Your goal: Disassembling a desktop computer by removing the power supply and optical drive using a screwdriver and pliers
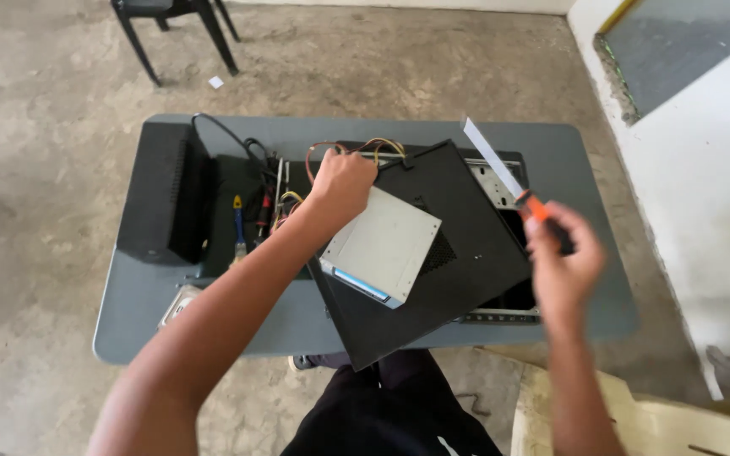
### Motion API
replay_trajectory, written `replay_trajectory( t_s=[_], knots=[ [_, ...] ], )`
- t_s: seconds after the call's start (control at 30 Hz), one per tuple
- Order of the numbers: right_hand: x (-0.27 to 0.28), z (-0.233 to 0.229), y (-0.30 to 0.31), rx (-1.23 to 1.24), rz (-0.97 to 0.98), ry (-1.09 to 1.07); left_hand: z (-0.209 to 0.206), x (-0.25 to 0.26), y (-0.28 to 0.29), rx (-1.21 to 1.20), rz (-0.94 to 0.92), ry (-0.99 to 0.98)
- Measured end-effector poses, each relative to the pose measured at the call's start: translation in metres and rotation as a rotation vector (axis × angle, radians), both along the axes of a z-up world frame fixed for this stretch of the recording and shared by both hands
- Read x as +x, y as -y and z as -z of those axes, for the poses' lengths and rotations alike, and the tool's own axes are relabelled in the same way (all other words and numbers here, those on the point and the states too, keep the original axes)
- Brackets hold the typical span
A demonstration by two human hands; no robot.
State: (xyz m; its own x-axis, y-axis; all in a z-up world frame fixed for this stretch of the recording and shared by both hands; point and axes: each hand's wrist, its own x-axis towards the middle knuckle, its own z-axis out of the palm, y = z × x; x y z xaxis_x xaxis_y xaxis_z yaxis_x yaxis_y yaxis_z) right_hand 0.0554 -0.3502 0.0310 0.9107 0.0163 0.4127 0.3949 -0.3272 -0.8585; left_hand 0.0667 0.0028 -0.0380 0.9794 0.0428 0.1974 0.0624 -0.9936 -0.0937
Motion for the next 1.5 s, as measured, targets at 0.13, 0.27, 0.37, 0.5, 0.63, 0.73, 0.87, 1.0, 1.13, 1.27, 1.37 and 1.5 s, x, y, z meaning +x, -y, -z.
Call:
replay_trajectory(
  t_s=[0.13, 0.27, 0.37, 0.5, 0.63, 0.73, 0.87, 1.0, 1.13, 1.27, 1.37, 1.5],
  knots=[
    [0.003, 0.073, 0.017, 0.048, 0.065, -0.024, 0.007, -0.01, 0.005, 0.058, 0.087, 0.037],
    [0.008, 0.077, 0.008, -0.088, 0.116, 0.003, 0.017, -0.018, 0.002, -0.047, -0.053, 0.04],
    [0.022, 0.086, 0.005, -0.193, 0.051, 0.079, -0.001, -0.031, 0.01, -0.091, -0.132, 0.059],
    [0.033, 0.109, 0.003, -0.337, 0.014, 0.212, -0.003, -0.024, 0.017, -0.087, -0.205, -0.026],
    [0.028, 0.122, 0.0, -0.359, 0.039, 0.175, 0.015, 0.004, 0.023, -0.003, -0.219, -0.142],
    [0.026, 0.122, -0.002, -0.405, 0.018, 0.1, 0.021, 0.018, 0.022, 0.033, -0.294, -0.231],
    [0.021, 0.11, -0.005, -0.391, 0.007, 0.064, 0.019, 0.012, 0.012, -0.045, -0.386, -0.257],
    [0.02, 0.107, -0.006, -0.408, 0.006, 0.035, 0.041, -0.001, 0.01, 0.002, -0.385, -0.065],
    [0.02, 0.114, -0.004, -0.413, 0.009, 0.029, 0.014, -0.019, 0.014, -0.005, -0.359, -0.04],
    [0.021, 0.113, -0.004, -0.428, 0.006, 0.032, -0.01, -0.022, 0.005, -0.12, -0.275, -0.131],
    [0.021, 0.109, -0.006, -0.432, 0.001, 0.038, -0.004, -0.007, -0.014, -0.118, -0.228, -0.122],
    [0.021, 0.11, -0.005, -0.447, 0.009, 0.02, -0.007, -0.001, -0.025, -0.162, -0.169, -0.126]
  ],
)
